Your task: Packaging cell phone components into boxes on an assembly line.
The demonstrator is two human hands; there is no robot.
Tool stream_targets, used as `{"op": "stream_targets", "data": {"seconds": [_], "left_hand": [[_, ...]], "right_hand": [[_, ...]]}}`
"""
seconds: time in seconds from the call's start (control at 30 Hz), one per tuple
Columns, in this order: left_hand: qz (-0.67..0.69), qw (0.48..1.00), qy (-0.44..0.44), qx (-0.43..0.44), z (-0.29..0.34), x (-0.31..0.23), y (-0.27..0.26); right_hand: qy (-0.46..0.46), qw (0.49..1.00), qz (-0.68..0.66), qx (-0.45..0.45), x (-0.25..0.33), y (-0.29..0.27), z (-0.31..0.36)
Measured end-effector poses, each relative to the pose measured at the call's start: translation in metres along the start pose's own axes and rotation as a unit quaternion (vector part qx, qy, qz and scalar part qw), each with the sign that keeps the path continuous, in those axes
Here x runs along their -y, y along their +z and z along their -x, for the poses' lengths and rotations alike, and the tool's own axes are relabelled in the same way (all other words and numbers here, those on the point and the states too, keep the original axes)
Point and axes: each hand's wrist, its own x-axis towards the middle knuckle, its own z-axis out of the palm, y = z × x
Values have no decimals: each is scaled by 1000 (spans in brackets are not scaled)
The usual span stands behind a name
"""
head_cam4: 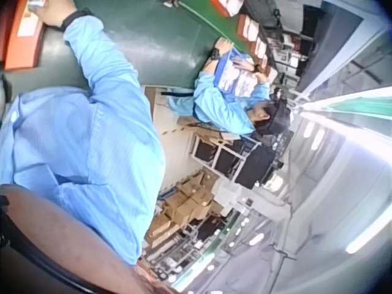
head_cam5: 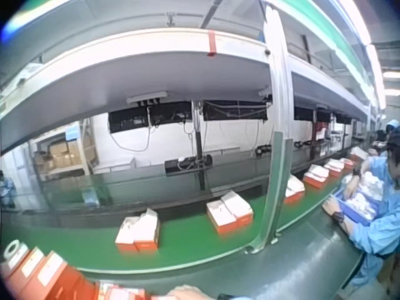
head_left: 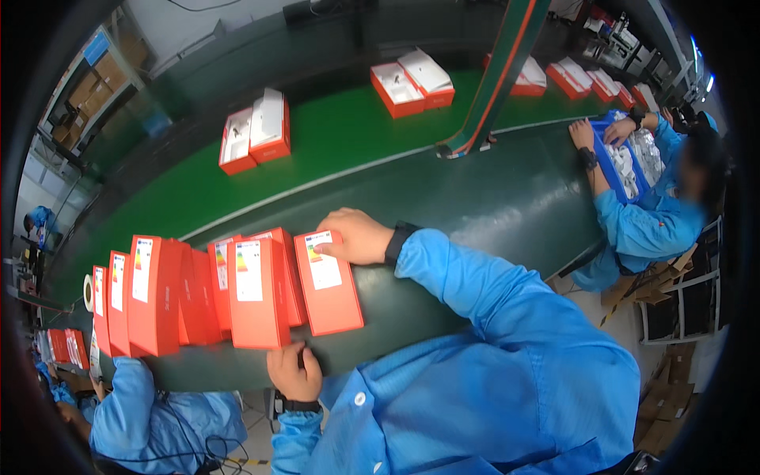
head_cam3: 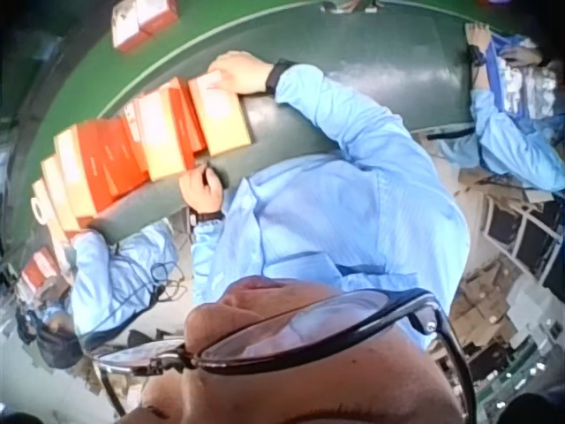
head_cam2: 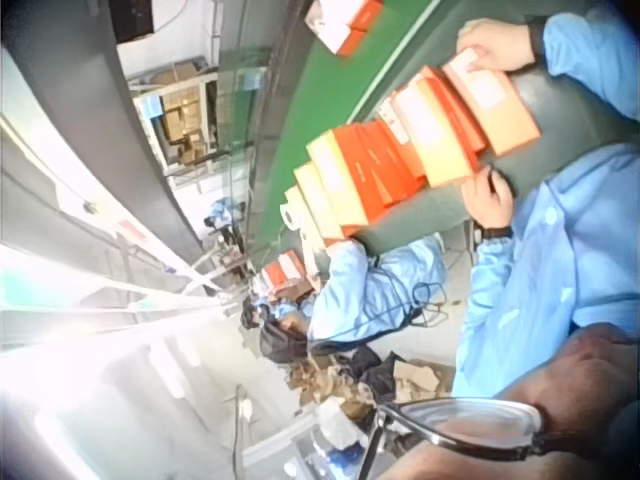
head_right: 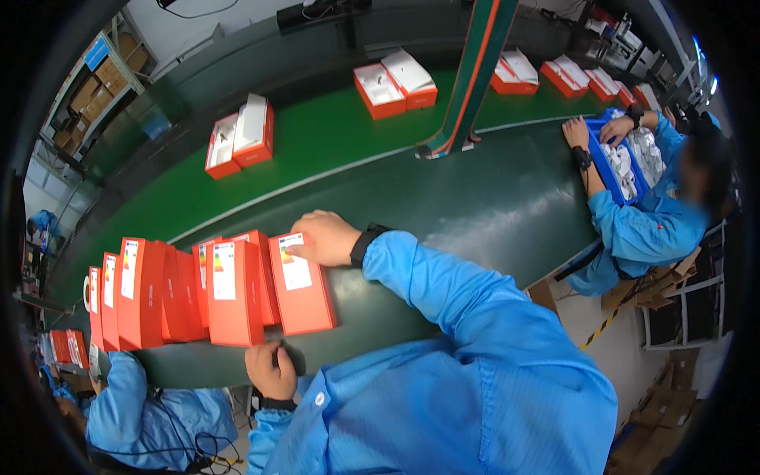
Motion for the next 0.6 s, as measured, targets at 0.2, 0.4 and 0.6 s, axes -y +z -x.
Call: {"op": "stream_targets", "data": {"seconds": [0.2,0.4,0.6], "left_hand": [[116,983,-33,136,-17,-61,1],[284,926,-82,234,-49,-108,24],[329,919,-48,212,-35,-124,54]], "right_hand": [[-21,999,-35,-18,3,-14,53],[185,961,-139,-149,26,-21,118],[218,911,-291,-194,14,-20,154]]}}
